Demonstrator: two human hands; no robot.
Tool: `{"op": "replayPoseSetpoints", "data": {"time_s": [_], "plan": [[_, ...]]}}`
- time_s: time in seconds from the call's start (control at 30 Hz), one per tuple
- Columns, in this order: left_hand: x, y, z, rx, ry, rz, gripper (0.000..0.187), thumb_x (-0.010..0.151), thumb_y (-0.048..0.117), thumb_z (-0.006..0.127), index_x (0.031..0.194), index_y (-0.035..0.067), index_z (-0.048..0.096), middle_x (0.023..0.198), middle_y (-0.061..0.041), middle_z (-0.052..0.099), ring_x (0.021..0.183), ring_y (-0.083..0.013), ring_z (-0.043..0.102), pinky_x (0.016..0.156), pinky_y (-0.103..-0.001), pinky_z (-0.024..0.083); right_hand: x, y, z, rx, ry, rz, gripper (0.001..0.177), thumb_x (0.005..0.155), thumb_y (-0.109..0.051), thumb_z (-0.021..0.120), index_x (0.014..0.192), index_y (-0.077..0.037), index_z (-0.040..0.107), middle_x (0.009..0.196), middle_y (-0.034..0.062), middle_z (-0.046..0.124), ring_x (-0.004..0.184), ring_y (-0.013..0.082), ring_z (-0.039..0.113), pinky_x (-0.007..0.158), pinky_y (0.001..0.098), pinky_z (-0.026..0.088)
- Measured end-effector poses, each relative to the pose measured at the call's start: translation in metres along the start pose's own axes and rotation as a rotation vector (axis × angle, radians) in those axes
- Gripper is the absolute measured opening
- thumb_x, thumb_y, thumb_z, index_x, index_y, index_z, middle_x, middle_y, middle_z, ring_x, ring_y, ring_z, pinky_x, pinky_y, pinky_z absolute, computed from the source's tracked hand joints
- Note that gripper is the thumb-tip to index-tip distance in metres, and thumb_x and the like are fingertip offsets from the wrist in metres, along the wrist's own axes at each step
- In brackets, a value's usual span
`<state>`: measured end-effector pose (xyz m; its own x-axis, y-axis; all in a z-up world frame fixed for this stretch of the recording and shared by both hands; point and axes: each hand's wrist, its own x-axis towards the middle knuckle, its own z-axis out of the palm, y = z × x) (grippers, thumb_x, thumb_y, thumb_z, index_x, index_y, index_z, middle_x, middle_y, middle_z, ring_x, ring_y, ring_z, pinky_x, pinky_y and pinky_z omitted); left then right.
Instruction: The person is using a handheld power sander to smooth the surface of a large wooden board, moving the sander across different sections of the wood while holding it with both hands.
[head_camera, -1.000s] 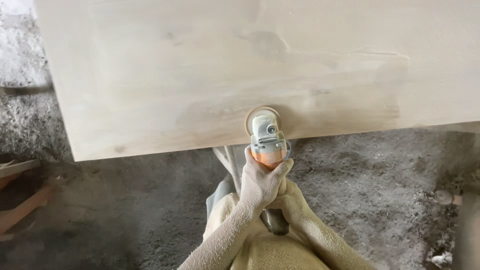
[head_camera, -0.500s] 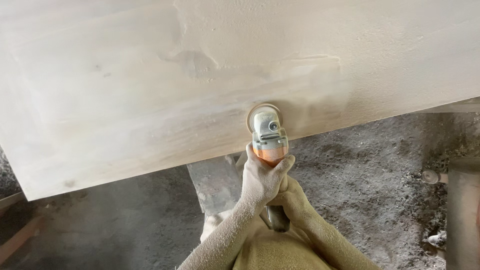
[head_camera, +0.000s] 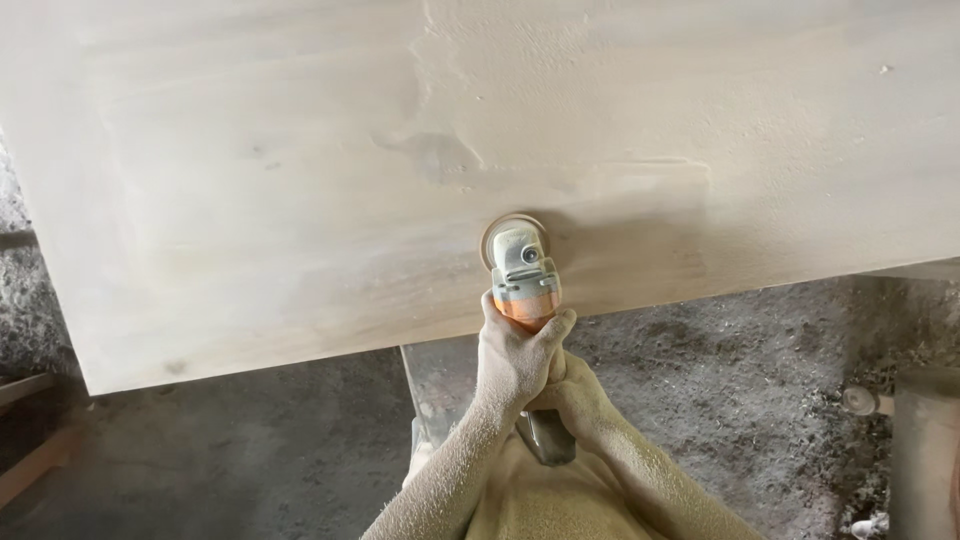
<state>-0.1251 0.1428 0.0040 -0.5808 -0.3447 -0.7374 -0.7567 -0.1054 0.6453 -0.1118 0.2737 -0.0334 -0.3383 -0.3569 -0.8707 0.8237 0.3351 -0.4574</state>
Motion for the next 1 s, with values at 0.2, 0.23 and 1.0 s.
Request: {"op": "replayPoseSetpoints", "data": {"time_s": [0.2, 0.23, 1.0], "plan": [[0.007, -0.009, -0.046, -0.028, 0.031, 0.008, 0.067, 0.075, 0.039, 0.083, 0.119, 0.004, 0.047, 0.098, -0.017, 0.076, 0.089, -0.0249, 0.078, 0.084, -0.035, 0.061, 0.013, -0.005, 0.042, -0.011, -0.005, 0.013, 0.040, 0.066, 0.006, 0.072, 0.105, -0.001, 0.065, 0.093, 0.0086, 0.072, 0.087, 0.0213, 0.072, 0.087, 0.0369, 0.059], [0.008, -0.011, -0.054, -0.032, 0.042, 0.020, 0.068, 0.074, 0.039, 0.083, 0.119, 0.004, 0.047, 0.099, -0.017, 0.076, 0.090, -0.0246, 0.078, 0.084, -0.035, 0.061, 0.016, -0.004, 0.050, 0.015, -0.012, 0.014, 0.040, 0.066, 0.007, 0.071, 0.105, -0.001, 0.064, 0.092, 0.0094, 0.071, 0.086, 0.0222, 0.071, 0.085, 0.0382, 0.059], [0.011, -0.063, -0.221, -0.082, 0.245, -0.004, 0.073, 0.077, 0.039, 0.083, 0.126, 0.002, 0.044, 0.103, -0.016, 0.073, 0.092, -0.0236, 0.077, 0.083, -0.035, 0.063, 0.043, -0.017, 0.218, -0.190, -0.178, 0.038, 0.049, 0.063, -0.002, 0.080, 0.111, -0.003, 0.066, 0.098, 0.0083, 0.071, 0.089, 0.0199, 0.070, 0.091, 0.0374, 0.058]]}}
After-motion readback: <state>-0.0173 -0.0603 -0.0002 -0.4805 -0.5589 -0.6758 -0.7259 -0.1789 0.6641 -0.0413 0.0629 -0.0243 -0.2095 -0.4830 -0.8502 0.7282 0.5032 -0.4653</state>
